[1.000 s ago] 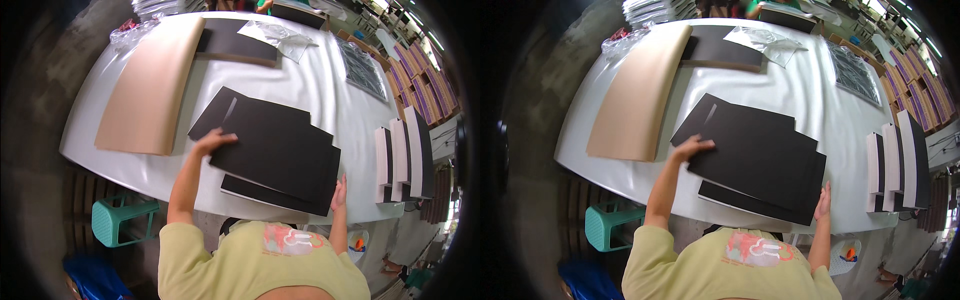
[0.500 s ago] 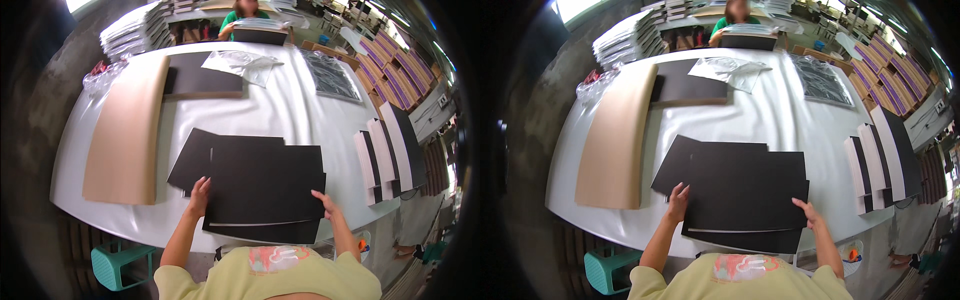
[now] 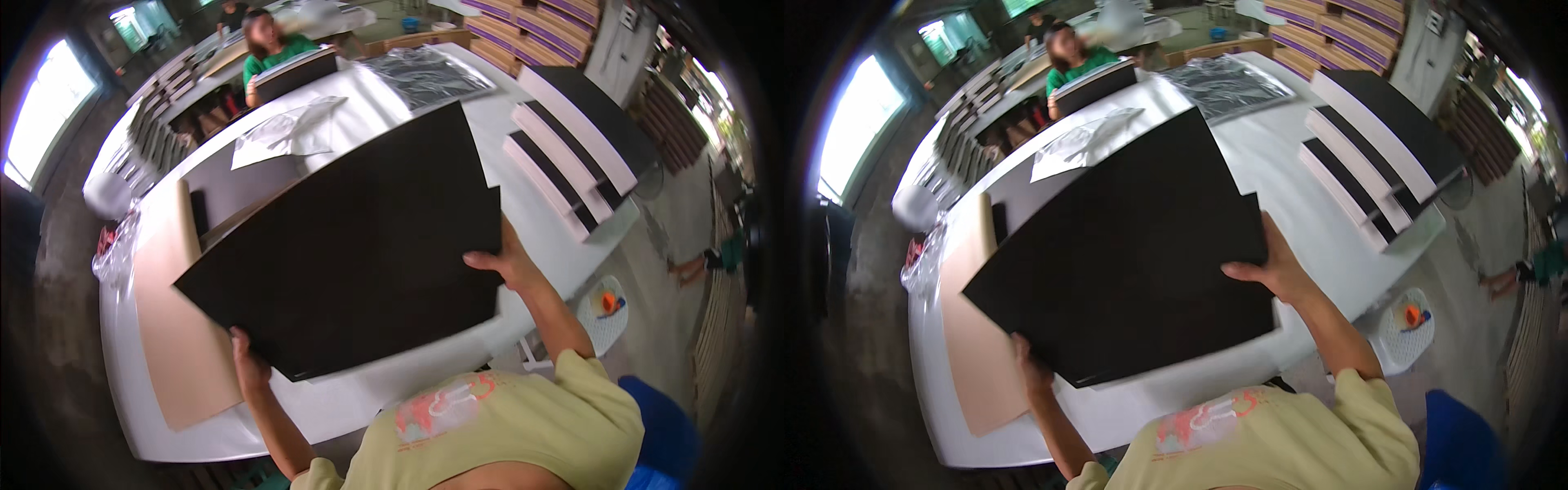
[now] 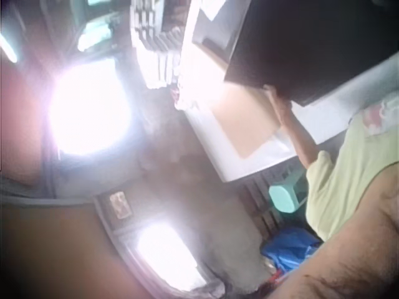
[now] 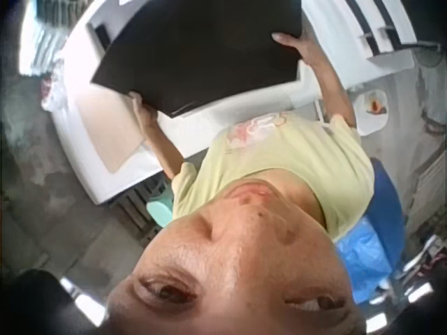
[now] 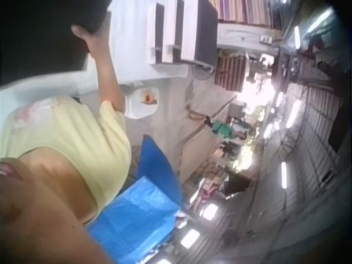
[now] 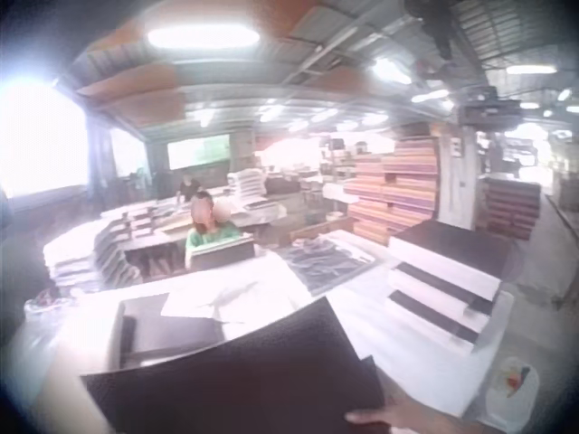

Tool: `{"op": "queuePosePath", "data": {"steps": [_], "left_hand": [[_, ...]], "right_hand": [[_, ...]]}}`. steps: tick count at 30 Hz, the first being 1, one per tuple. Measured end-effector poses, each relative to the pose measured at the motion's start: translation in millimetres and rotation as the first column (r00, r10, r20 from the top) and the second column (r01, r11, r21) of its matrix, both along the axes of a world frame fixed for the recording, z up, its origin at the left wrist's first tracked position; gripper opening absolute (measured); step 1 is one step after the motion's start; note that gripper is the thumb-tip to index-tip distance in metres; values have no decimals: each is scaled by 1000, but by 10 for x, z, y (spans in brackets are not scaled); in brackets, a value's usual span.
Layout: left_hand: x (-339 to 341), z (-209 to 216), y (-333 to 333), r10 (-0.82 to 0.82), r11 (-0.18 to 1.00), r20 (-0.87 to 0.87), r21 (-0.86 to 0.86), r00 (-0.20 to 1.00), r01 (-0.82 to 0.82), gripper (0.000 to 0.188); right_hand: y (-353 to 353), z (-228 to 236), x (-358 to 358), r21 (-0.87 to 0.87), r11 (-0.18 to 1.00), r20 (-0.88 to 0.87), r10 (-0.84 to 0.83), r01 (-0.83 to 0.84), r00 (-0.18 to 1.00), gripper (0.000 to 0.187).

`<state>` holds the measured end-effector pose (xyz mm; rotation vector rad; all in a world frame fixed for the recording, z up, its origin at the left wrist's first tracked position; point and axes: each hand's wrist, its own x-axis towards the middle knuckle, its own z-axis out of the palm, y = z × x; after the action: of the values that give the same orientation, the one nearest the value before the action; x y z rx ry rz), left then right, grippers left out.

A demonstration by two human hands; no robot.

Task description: The person flips through a thick stack of paper boards by hand to count or inspect them, then carries a finished stack across the factory floor and places it onto a larger pile.

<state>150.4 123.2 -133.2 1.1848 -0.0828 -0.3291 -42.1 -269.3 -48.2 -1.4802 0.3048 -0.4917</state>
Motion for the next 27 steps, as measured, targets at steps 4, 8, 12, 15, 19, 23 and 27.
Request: {"op": "queuePosePath", "data": {"steps": [4,8,12,15,19,23,27], "left_hand": [[159,-10,271,-39,990,196,-122,980,64,58],[213,-298,353,35,999,207,29,978,-41,28],[220,-660,407,72,971,124,218,990,-98,20],[78,-472,180,162,919,250,313,955,-238,28],[77,-372,-303,106,905,330,358,938,-228,40],[161,-249,-258,134,901,415,326,900,-285,52],[239,-187,41,176,936,538,166,824,-309,64]], "right_hand": [[-155,-583,46,-132,988,113,99,-84,989,87],[-17,-1010,-12,-14,994,85,111,-110,990,86],[114,-1160,-120,-110,988,-7,106,-107,994,98],[122,-833,-69,-225,914,-177,301,-336,937,120],[-55,-843,-171,-204,947,240,293,-247,926,135],[81,-922,-155,-259,921,6,302,-290,953,136],[226,-1472,-123,-149,950,-138,255,-274,957,123]]}}
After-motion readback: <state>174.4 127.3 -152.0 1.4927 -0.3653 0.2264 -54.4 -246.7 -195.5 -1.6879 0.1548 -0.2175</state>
